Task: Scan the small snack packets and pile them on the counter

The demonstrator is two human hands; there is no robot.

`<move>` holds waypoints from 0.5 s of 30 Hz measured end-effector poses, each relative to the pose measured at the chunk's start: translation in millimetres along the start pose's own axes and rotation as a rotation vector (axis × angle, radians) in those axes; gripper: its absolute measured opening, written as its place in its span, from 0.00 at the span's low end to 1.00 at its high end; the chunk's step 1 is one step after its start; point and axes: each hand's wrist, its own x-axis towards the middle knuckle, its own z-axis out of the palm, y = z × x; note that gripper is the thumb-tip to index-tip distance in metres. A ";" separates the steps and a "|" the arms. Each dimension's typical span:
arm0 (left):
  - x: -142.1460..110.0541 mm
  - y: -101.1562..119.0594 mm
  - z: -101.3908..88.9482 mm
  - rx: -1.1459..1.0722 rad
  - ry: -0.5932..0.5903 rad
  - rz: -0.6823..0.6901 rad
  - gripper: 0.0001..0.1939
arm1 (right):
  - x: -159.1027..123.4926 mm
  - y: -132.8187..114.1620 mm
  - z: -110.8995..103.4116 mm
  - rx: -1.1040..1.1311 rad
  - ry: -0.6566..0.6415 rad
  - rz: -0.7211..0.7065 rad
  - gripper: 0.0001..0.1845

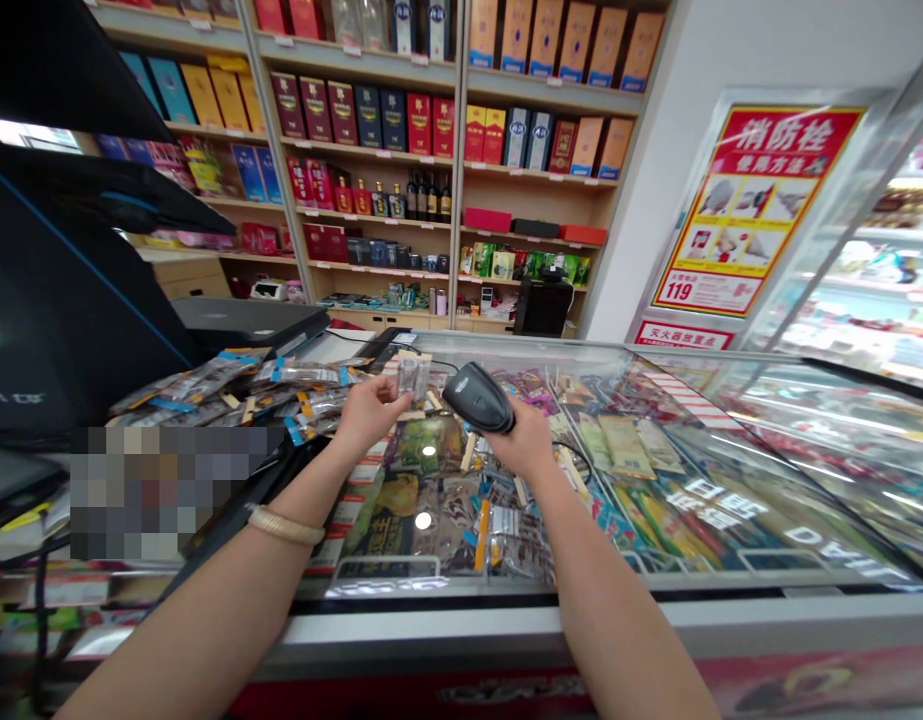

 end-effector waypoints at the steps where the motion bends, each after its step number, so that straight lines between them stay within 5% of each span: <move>1: 1.5 -3.5 -1.8 0.046 0.046 -0.045 0.13 | 0.1 -0.1 -0.4 0.003 0.018 0.004 0.15; 6: 5.0 -17.8 -11.3 0.261 0.147 -0.233 0.10 | 0.2 -1.7 -2.5 0.042 0.046 0.031 0.21; 11: -2.7 -5.1 -11.2 0.482 0.241 -0.064 0.18 | 0.1 -0.4 -3.0 0.000 0.078 0.063 0.15; 13: -7.4 3.9 -5.4 0.420 0.149 0.002 0.15 | 0.6 0.3 -3.1 -0.016 0.098 0.062 0.13; 15: -13.7 11.3 4.5 0.253 -0.097 0.028 0.13 | 1.3 0.5 -3.3 -0.022 0.110 0.056 0.12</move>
